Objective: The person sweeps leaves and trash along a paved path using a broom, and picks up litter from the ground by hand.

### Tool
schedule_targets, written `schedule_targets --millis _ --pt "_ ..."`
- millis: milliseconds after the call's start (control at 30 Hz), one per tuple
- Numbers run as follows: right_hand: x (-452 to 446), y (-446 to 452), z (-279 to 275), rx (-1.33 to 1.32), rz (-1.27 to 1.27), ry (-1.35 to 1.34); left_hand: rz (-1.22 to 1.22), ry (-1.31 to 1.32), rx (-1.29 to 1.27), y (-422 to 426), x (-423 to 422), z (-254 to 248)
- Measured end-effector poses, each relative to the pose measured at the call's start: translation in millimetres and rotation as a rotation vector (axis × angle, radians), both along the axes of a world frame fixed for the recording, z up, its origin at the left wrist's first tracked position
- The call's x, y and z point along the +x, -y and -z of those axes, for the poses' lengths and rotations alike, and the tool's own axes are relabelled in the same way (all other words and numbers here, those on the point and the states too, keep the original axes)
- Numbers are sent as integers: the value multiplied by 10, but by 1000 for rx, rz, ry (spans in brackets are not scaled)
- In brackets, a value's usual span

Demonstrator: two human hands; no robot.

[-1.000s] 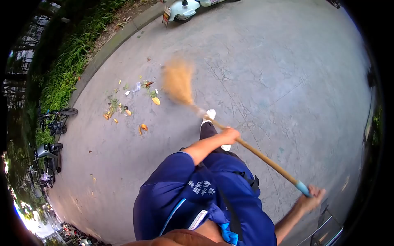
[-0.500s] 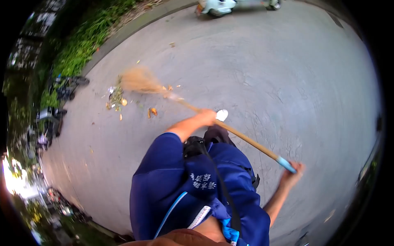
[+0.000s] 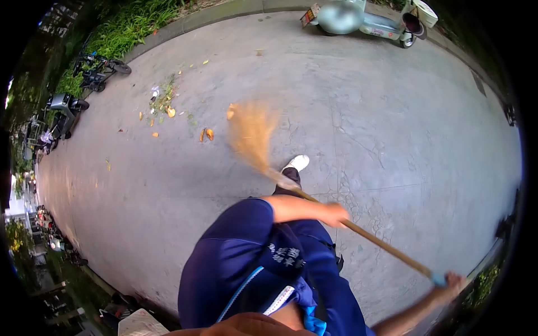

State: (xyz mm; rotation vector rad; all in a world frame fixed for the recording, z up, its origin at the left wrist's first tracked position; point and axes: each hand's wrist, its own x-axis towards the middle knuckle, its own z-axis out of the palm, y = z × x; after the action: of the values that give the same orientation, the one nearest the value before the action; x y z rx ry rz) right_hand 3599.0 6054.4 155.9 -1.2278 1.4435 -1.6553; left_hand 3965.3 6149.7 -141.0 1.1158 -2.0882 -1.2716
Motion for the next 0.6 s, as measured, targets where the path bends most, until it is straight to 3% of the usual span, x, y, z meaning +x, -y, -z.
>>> schedule_targets --millis 33,67,133,267,333,467,600 --pt "309 19 288 77 -98 51 -37 106 96 -114 300 308" --pt "721 -8 566 165 -248 363 -53 270 140 -204 641 510" --pt "1085 -191 862 267 -228 652 -166 471 307 -262 1250 131" --pt "865 -212 1080 174 -230 830 -75 553 162 44 1462 -54" --pt "553 -186 981 92 -148 818 -48 504 76 459 1355 -242" --pt "423 -81 339 -218 -290 760 -129 260 -222 1368 1258 -579" --pt "1902 197 -153 -314 -89 520 -188 320 -288 2218 1902 -309"
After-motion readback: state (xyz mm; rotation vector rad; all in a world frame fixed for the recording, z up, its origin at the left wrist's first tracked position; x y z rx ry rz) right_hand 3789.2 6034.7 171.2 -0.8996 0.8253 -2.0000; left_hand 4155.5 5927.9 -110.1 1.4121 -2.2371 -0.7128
